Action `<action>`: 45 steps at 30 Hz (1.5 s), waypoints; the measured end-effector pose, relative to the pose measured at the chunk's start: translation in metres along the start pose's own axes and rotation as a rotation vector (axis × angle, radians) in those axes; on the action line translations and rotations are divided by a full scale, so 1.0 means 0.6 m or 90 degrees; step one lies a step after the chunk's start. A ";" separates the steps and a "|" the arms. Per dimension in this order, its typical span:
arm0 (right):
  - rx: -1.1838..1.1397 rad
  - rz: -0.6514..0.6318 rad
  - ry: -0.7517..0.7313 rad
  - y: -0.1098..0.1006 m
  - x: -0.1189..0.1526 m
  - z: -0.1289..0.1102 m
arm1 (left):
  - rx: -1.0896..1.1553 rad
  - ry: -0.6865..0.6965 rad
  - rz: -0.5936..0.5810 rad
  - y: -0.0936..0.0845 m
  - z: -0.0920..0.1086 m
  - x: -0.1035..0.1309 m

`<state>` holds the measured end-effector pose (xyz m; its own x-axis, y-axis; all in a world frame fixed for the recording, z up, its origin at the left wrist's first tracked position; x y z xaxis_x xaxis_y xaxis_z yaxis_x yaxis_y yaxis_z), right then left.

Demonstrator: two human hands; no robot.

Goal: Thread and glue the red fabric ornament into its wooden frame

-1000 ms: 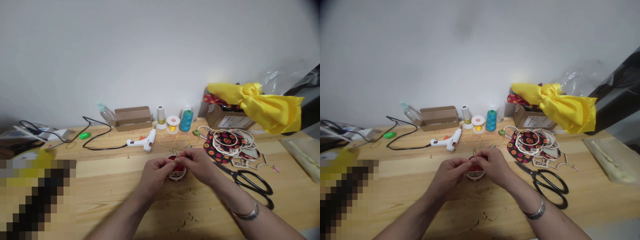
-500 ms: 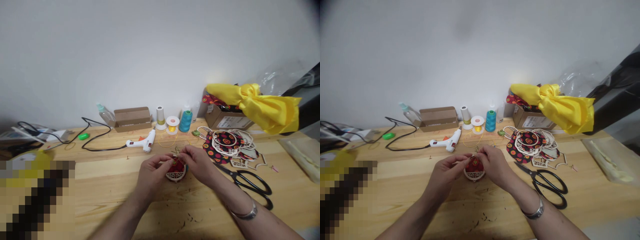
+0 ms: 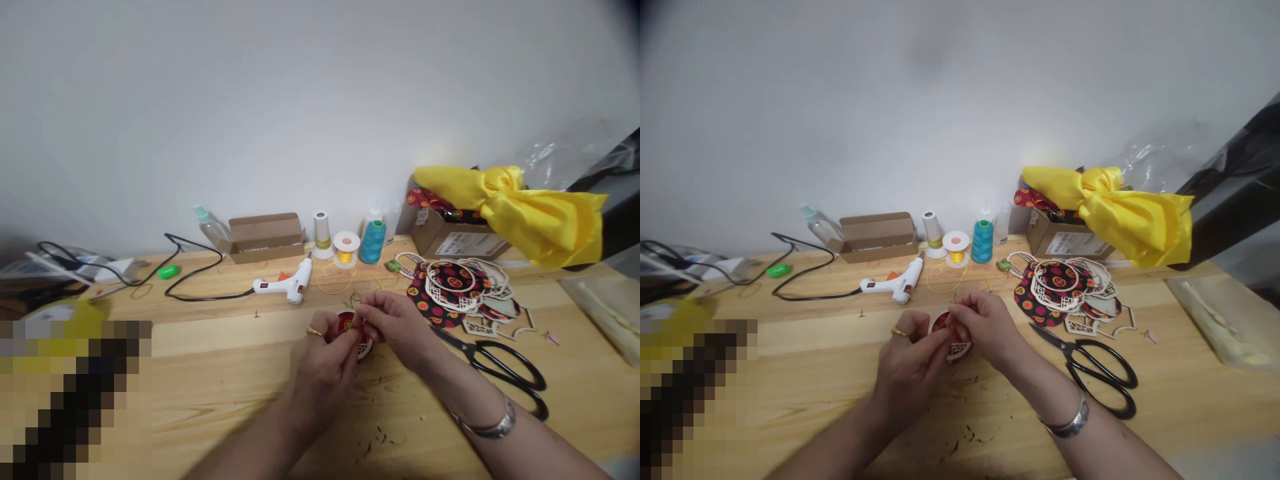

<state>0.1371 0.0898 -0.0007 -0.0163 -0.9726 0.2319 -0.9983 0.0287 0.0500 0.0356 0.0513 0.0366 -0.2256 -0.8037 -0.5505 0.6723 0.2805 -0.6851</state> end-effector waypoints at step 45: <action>0.051 -0.026 0.027 0.008 0.004 0.002 | 0.637 -0.615 -0.173 0.065 -0.084 0.019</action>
<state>0.1322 0.0873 -0.0011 0.0257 -0.9617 0.2728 -0.9994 -0.0315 -0.0167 0.0241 0.0796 -0.0205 -0.1372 -0.9234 0.3585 0.9867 -0.0955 0.1319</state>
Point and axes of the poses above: each hand's wrist, its own x-axis away from the middle knuckle, its own y-axis out of the palm, z = x × y, the point moved 8 cm from there along -x, towards the middle knuckle, and after that the axes turned 10 degrees about z, right-handed, at the moved point
